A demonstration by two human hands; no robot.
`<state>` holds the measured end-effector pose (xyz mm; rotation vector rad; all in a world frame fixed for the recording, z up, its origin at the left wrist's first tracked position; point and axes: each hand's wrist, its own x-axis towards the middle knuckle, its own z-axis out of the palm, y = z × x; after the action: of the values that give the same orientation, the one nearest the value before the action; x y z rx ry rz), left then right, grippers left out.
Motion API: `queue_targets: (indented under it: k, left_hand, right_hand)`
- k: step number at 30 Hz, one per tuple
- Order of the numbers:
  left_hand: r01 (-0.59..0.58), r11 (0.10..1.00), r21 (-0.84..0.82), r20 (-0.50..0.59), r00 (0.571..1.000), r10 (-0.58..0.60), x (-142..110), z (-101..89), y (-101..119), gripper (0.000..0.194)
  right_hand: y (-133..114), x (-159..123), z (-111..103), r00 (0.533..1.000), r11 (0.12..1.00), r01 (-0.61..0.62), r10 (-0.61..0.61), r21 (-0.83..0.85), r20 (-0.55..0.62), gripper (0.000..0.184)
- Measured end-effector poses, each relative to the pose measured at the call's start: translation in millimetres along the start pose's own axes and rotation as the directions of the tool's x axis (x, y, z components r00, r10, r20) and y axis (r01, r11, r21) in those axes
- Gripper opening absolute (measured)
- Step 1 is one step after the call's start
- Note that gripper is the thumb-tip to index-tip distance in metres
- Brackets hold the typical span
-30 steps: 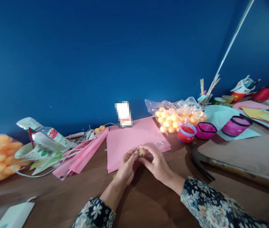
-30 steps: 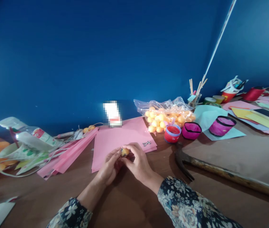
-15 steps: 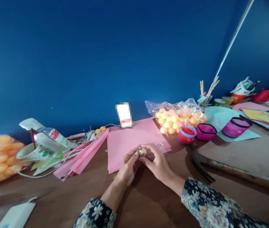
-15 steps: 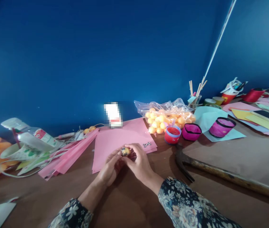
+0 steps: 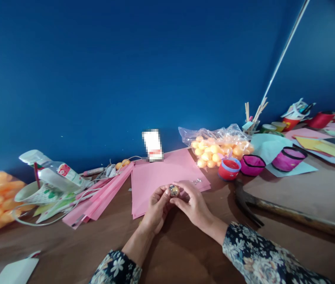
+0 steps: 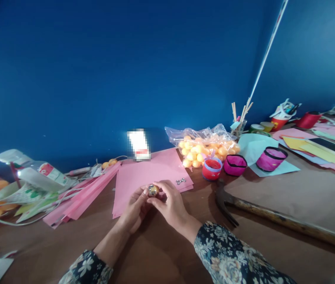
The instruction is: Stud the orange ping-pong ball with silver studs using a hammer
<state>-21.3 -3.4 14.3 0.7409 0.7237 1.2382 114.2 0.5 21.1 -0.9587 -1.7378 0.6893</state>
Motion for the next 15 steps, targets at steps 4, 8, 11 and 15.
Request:
queue_targets:
  k: [4, 8, 11, 15]
  left_hand:
    - [0.041, 0.998, -0.052, -0.160, 0.986, -0.049, 4, -3.3, 2, 0.026]
    - [0.051, 0.991, -0.127, -0.209, 0.975, -0.077, 7, -6.7, 3, 0.031]
    - [0.041, 0.986, -0.160, -0.247, 0.966, -0.080, 9, -7.7, 2, 0.030]
    - [0.037, 0.983, -0.177, -0.254, 0.964, -0.082, 10, -8.2, -2, 0.031]
  right_hand:
    - [7, 10, -18, 0.992, 0.993, -0.010, -0.004, -0.113, -0.128, 0.028]
    - [28, 25, -44, 0.947, 0.922, -0.110, -0.016, -0.372, -0.321, 0.022]
    - [40, 29, -56, 0.974, 0.750, -0.187, 0.056, -0.635, -0.220, 0.023]
    - [44, 24, -57, 0.979, 0.505, -0.136, 0.201, -0.852, -0.036, 0.031]
